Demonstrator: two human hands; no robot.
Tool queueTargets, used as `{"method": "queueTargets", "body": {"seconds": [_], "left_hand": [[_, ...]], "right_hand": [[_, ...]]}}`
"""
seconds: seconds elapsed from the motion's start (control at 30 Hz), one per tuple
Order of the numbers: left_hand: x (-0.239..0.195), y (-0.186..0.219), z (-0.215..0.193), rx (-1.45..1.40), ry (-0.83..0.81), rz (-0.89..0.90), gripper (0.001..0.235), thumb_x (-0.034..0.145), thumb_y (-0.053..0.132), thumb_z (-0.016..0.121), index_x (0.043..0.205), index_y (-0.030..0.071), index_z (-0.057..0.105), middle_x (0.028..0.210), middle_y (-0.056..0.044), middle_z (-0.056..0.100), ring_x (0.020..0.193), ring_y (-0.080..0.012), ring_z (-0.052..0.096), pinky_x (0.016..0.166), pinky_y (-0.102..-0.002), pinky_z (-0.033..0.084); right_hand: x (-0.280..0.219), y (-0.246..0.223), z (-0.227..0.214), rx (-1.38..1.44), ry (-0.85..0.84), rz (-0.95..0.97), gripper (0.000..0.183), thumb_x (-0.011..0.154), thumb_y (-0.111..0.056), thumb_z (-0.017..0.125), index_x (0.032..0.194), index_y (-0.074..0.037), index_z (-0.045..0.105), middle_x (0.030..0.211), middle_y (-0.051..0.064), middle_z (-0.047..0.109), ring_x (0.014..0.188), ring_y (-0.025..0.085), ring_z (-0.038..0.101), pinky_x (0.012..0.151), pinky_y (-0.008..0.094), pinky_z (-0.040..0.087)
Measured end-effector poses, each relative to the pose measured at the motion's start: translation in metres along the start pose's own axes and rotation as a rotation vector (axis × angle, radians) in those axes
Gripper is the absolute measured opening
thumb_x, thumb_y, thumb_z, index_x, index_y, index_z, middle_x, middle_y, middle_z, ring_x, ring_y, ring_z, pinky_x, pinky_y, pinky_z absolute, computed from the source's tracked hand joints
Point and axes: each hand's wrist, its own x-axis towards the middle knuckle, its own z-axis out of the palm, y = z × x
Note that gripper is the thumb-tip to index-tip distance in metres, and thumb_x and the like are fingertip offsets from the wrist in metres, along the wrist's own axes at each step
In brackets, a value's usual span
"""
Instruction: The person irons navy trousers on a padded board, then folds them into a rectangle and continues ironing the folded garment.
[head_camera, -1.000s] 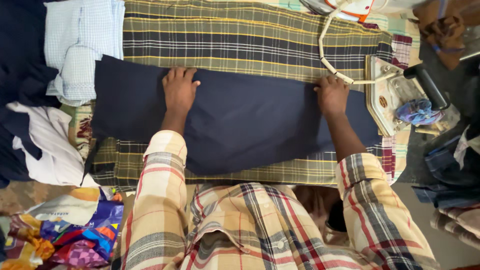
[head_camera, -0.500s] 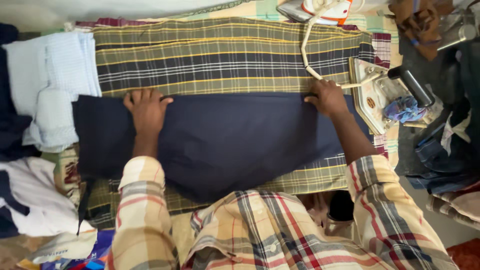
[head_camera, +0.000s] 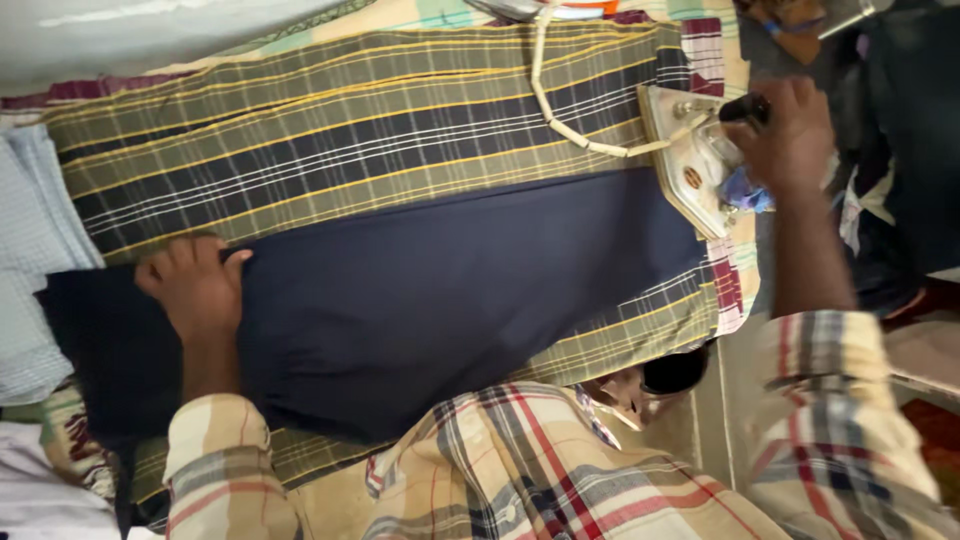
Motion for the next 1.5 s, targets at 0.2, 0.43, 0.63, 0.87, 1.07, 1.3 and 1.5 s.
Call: {"method": "queueTargets", "body": {"seconds": [0.2,0.43,0.63,0.87,1.07,1.3,1.5], "left_hand": [[-0.032,0.099,-0.030,-0.284,0.111,-0.091,0.056,0.113,0.051,0.051,0.151,0.009,0.057,0.168,-0.021,0.039,0.160,-0.0487,0.021,0.122,-0.075,0.005],[-0.079,0.211,-0.017,-0.257,0.017,-0.069,0.069,0.104,0.055,0.050,0.156,0.010,0.049,0.168,-0.020,0.035,0.156,-0.0475,0.023,0.118,-0.075,0.006],[-0.079,0.213,-0.017,-0.264,0.044,-0.091,0.066,0.103,0.052,0.052,0.155,0.012,0.049,0.168,-0.017,0.036,0.156,-0.0457,0.025,0.121,-0.073,0.009],[-0.080,0.216,-0.022,-0.267,0.040,-0.101,0.065,0.103,0.049,0.054,0.155,0.011,0.050,0.168,-0.020,0.036,0.157,-0.0466,0.025,0.121,-0.073,0.009],[-0.082,0.217,-0.020,-0.280,0.062,-0.101,0.064,0.104,0.047,0.056,0.156,0.011,0.050,0.169,-0.020,0.036,0.158,-0.0458,0.024,0.122,-0.073,0.008],[-0.078,0.218,-0.023,-0.263,0.055,-0.095,0.065,0.103,0.047,0.056,0.156,0.011,0.050,0.168,-0.021,0.036,0.158,-0.0460,0.023,0.122,-0.072,0.007],[-0.077,0.220,-0.026,-0.270,0.016,-0.102,0.064,0.104,0.047,0.056,0.156,0.010,0.049,0.169,-0.020,0.036,0.159,-0.0453,0.022,0.123,-0.072,0.007]], "right_hand": [[-0.005,0.072,0.017,0.060,-0.659,0.320,0.056,0.090,-0.047,0.085,0.125,-0.006,0.072,0.096,0.023,0.075,0.087,0.041,0.072,0.084,0.050,0.056],[-0.008,0.066,0.024,0.120,-0.648,0.389,0.041,0.089,-0.044,0.082,0.104,-0.006,0.079,0.086,0.017,0.077,0.076,0.031,0.073,0.075,0.044,0.058],[-0.014,0.066,0.019,0.962,-0.874,0.719,0.025,0.084,-0.026,0.080,0.085,-0.002,0.072,0.073,0.010,0.073,0.063,0.020,0.072,0.065,0.035,0.058],[-0.072,0.057,0.052,1.132,-0.399,0.935,0.014,0.081,-0.006,0.076,0.080,0.004,0.067,0.065,0.010,0.062,0.050,0.019,0.059,0.047,0.034,0.047],[-0.128,0.037,0.032,1.260,0.127,1.227,0.012,0.083,-0.004,0.072,0.075,0.001,0.063,0.062,0.007,0.060,0.046,0.018,0.057,0.045,0.033,0.049],[-0.157,0.075,0.033,1.321,0.193,1.278,0.013,0.087,-0.004,0.071,0.079,0.003,0.065,0.065,0.008,0.061,0.050,0.018,0.059,0.048,0.033,0.050],[-0.161,0.122,0.056,1.243,0.040,1.410,0.012,0.087,-0.005,0.073,0.084,0.002,0.062,0.066,0.006,0.060,0.049,0.017,0.058,0.046,0.034,0.051]]}}
